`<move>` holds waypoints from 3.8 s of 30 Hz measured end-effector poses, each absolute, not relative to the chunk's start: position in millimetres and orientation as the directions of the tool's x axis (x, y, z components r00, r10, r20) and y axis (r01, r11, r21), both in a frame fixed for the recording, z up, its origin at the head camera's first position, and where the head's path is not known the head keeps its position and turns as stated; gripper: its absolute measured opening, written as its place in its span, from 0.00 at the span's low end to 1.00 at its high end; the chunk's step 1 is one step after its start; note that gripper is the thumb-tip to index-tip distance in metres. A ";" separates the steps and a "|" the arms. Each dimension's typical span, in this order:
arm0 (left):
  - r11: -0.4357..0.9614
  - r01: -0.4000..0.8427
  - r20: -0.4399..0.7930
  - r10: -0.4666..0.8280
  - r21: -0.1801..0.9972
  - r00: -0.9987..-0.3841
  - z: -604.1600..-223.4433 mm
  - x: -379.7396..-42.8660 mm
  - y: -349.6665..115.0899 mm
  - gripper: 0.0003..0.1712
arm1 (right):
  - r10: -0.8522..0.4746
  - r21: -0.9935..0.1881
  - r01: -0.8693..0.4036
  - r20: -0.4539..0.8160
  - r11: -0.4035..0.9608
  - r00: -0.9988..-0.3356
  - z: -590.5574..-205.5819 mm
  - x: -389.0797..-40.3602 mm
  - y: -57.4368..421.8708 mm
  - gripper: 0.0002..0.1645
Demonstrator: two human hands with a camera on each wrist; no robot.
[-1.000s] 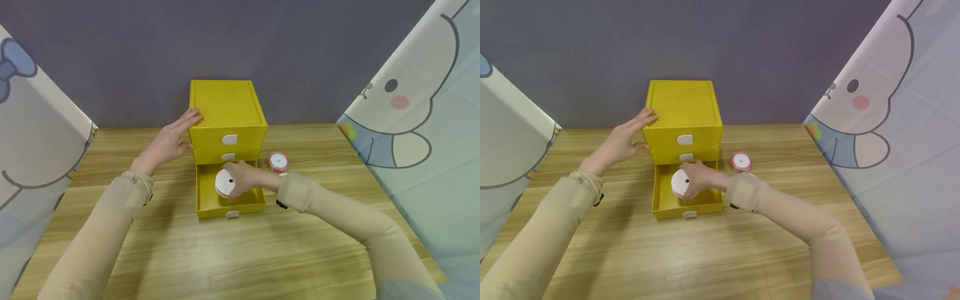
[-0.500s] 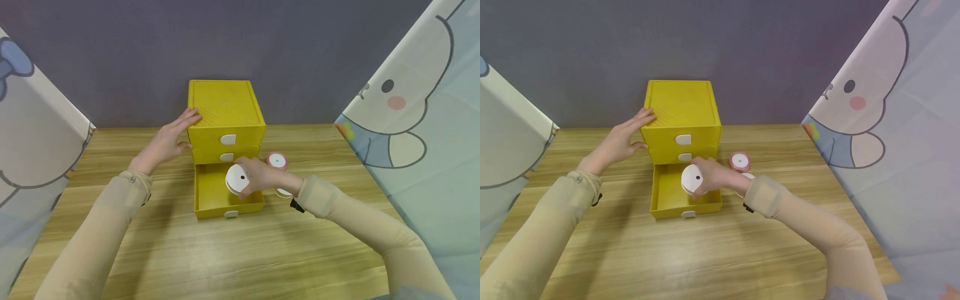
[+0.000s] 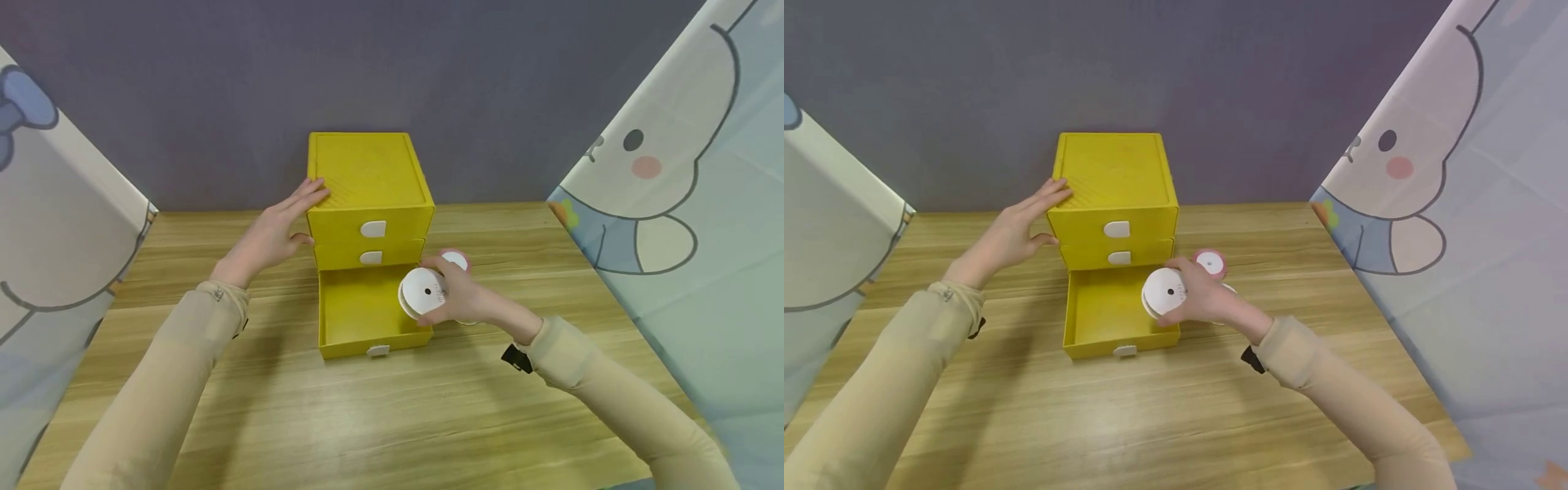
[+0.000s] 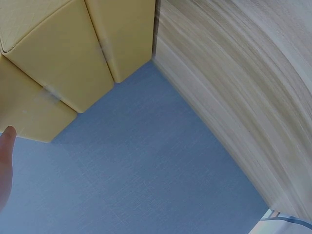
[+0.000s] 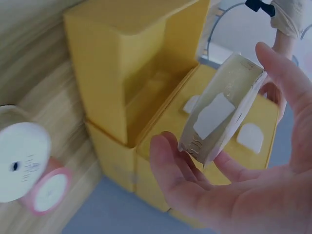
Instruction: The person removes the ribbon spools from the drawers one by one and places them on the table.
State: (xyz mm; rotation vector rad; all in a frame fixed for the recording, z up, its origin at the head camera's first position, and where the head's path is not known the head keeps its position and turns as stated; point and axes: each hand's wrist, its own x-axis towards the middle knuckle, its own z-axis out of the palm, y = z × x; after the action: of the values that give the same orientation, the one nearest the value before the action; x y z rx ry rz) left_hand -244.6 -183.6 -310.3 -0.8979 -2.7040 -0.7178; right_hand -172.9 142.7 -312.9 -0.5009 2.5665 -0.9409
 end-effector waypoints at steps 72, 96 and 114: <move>0.706 0.595 0.326 0.499 0.384 -0.803 -314.0 -249.0 -183.4 0.50 | -0.303 -0.674 0.019 -0.357 0.738 -0.884 -400.3 -135.5 245.2 0.54; 0.690 0.621 0.359 0.510 0.372 -0.782 -314.2 -248.1 -183.1 0.50 | -0.261 -0.549 -0.069 -0.281 0.833 -0.923 -414.3 -129.8 241.0 0.52; 0.690 0.617 0.353 0.509 0.379 -0.785 -314.3 -248.0 -183.3 0.50 | -0.260 -0.562 -0.050 -0.299 0.825 -0.918 -409.6 -126.7 239.8 0.55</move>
State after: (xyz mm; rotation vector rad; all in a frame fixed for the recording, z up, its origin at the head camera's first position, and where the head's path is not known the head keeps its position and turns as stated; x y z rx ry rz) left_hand -248.0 -183.3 -314.3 -0.9064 -2.6806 -0.7196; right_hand -126.7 239.8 -409.6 -0.2330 2.6424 -0.7996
